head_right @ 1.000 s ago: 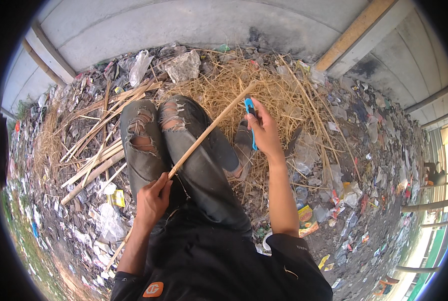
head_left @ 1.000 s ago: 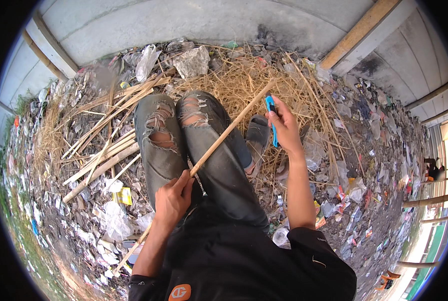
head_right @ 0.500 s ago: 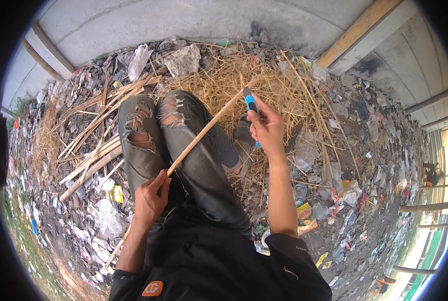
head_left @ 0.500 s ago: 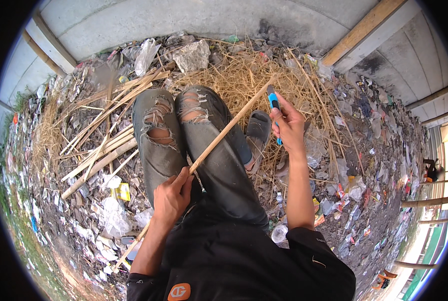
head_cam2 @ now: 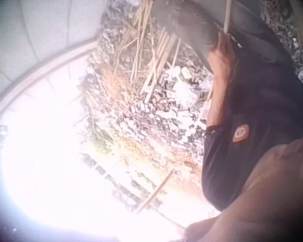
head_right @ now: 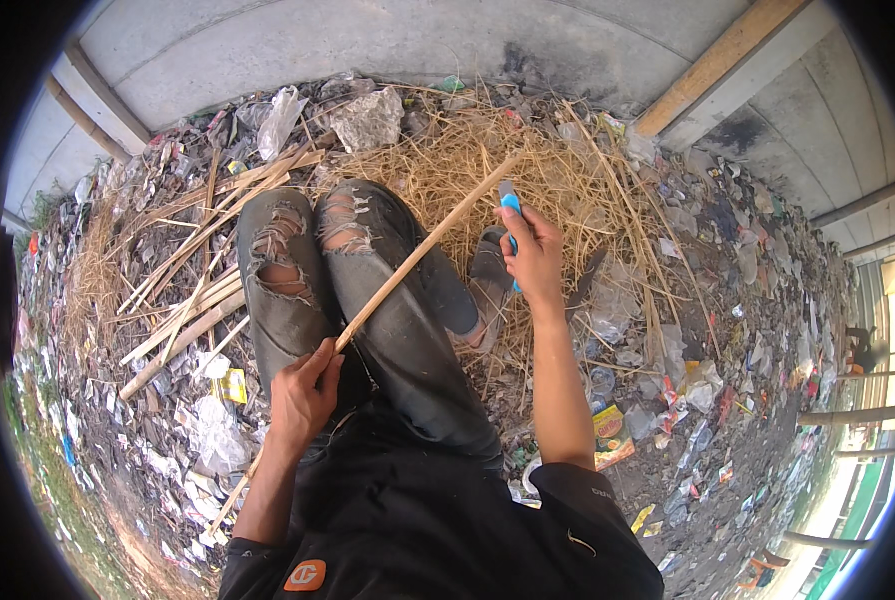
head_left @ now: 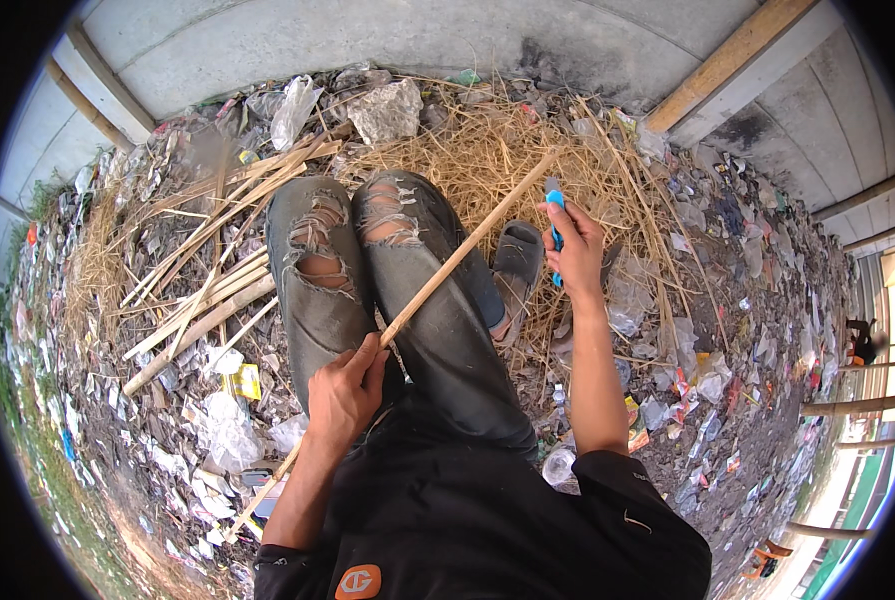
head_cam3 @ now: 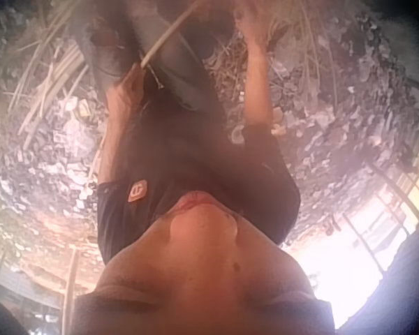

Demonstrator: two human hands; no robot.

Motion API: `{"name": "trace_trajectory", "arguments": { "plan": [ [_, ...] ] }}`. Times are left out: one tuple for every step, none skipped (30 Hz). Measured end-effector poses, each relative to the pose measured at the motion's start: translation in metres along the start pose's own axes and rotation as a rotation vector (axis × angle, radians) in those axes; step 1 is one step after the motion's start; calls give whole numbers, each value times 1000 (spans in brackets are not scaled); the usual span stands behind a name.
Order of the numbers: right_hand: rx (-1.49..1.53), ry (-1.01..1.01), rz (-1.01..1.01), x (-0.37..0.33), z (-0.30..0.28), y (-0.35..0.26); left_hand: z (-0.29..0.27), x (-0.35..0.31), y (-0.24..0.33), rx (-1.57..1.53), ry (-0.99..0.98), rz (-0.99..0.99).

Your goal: The person sits on a small stool and uses a knife to split long bamboo sticks into thin strips. They hold the bamboo with one hand and use the knife to shave and split the material, creating a pile of thin strips on the ground.

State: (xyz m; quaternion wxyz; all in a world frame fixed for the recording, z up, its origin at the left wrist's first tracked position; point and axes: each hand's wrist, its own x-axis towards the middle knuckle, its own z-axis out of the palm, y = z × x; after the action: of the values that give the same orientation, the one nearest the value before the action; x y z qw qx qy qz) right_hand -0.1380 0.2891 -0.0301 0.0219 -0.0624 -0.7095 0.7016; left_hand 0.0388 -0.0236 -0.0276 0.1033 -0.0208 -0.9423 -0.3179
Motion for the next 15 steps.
{"name": "trace_trajectory", "arguments": {
  "plan": [
    [37,3,24,0,1,-1,0,0,0,0,0,0],
    [45,2,26,0,1,0,0,0,0,0,0,1],
    [52,2,29,0,0,1,0,0,0,0,-1,1],
    [59,2,31,0,0,1,0,0,0,-1,-2,1],
    [62,-5,33,0,-1,2,0,0,-1,-1,-3,2],
    [66,-12,34,0,-1,3,0,0,-1,-1,-4,2],
    [69,-18,36,0,-1,3,0,0,-1,-1,-5,0],
    [68,-20,37,0,-1,3,0,0,-1,-1,-5,-3],
    [67,-21,39,0,0,2,1,0,0,-1,-6,-5],
    [65,-23,40,0,0,1,1,0,0,-1,-3,-2],
    [55,-29,43,0,1,1,1,0,0,-2,0,0],
    [45,-36,45,0,2,1,0,1,0,-2,3,3],
    [35,-42,48,1,2,1,0,1,0,-3,4,6],
    [34,-44,45,1,2,2,0,1,0,-4,6,9],
    [32,-46,43,1,3,3,0,1,0,-5,8,11]
  ]
}}
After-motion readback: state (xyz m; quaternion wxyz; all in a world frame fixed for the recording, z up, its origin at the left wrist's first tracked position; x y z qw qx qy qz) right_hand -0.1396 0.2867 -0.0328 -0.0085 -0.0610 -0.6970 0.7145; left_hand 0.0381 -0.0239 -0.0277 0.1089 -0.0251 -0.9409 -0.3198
